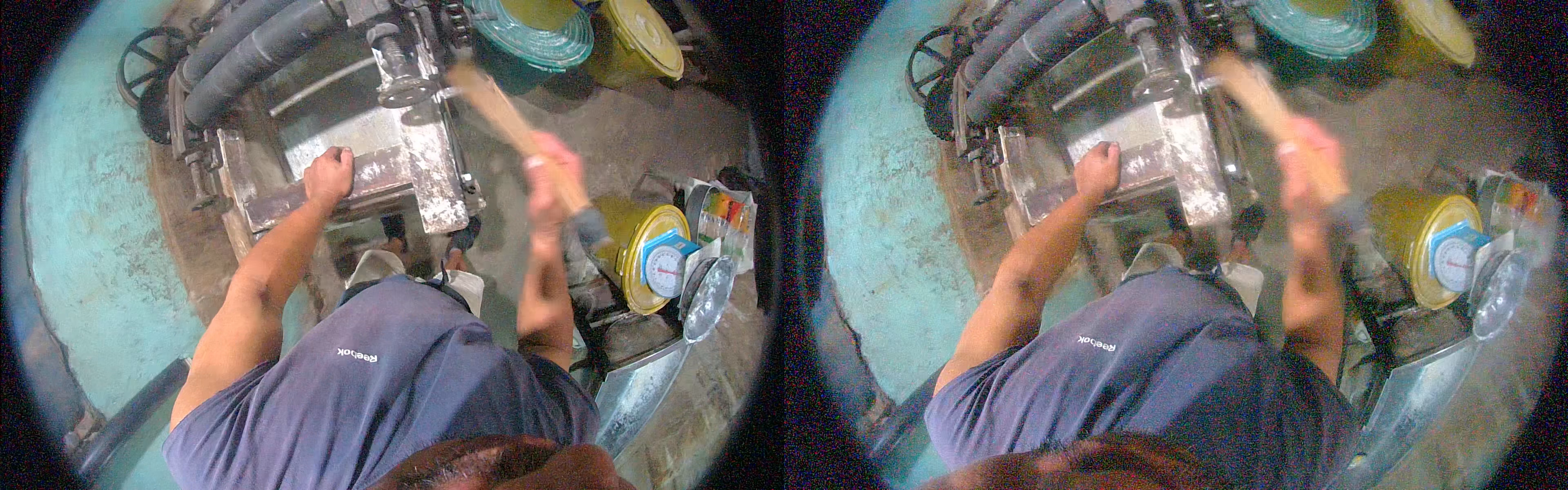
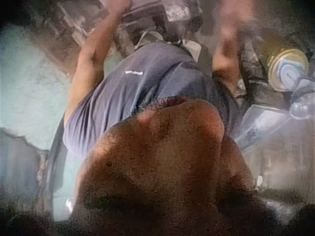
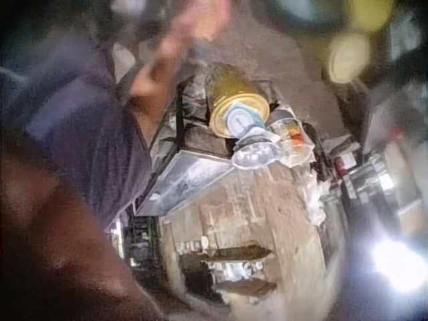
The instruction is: The person operates a rolling machine, feeding bundles of thin sticks through the rollers repeatedly. They adjust the machine's rollers and retrieve the processed sticks. The person also briefly handles a red watering can and a long stick in a separate area before returning to the machine.
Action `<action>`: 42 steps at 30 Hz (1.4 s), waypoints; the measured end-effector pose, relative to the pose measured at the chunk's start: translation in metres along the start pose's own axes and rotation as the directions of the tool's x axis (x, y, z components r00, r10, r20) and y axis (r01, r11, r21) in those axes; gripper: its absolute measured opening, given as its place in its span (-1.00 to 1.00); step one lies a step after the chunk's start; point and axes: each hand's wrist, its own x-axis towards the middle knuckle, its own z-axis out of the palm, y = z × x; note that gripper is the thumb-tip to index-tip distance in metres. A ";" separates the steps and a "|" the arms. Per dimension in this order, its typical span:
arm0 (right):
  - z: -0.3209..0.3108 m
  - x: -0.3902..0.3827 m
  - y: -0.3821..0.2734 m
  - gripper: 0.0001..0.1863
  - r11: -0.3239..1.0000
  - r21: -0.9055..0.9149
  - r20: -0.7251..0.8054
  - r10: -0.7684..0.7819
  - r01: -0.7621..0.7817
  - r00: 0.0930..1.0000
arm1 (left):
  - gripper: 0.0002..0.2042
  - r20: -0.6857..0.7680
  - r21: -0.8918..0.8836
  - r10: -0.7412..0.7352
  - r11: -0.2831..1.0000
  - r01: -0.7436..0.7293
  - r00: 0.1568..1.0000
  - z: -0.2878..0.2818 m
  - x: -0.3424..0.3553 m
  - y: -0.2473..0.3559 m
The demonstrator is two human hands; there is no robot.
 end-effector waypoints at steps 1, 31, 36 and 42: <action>0.018 -0.021 -0.009 -0.66 0.996 -0.077 0.120 0.058 -0.049 0.991 | -0.50 -0.007 -0.009 0.017 1.000 -0.017 1.000 0.001 0.002 -0.002; 0.292 -0.032 -0.102 -0.76 0.590 -0.421 0.751 -0.200 0.689 0.630 | -0.42 0.084 -0.248 0.580 0.800 -0.546 0.811 -0.018 0.016 -0.121; 0.294 -0.044 -0.081 -0.74 0.769 -0.418 0.724 -0.040 0.484 0.689 | -0.42 0.135 -0.270 0.583 0.799 -0.537 0.801 -0.024 0.018 -0.121; 0.312 -0.025 -0.081 -0.76 0.619 -0.534 0.647 -0.139 0.576 0.749 | -0.42 0.145 -0.278 0.570 0.808 -0.519 0.809 -0.024 0.019 -0.120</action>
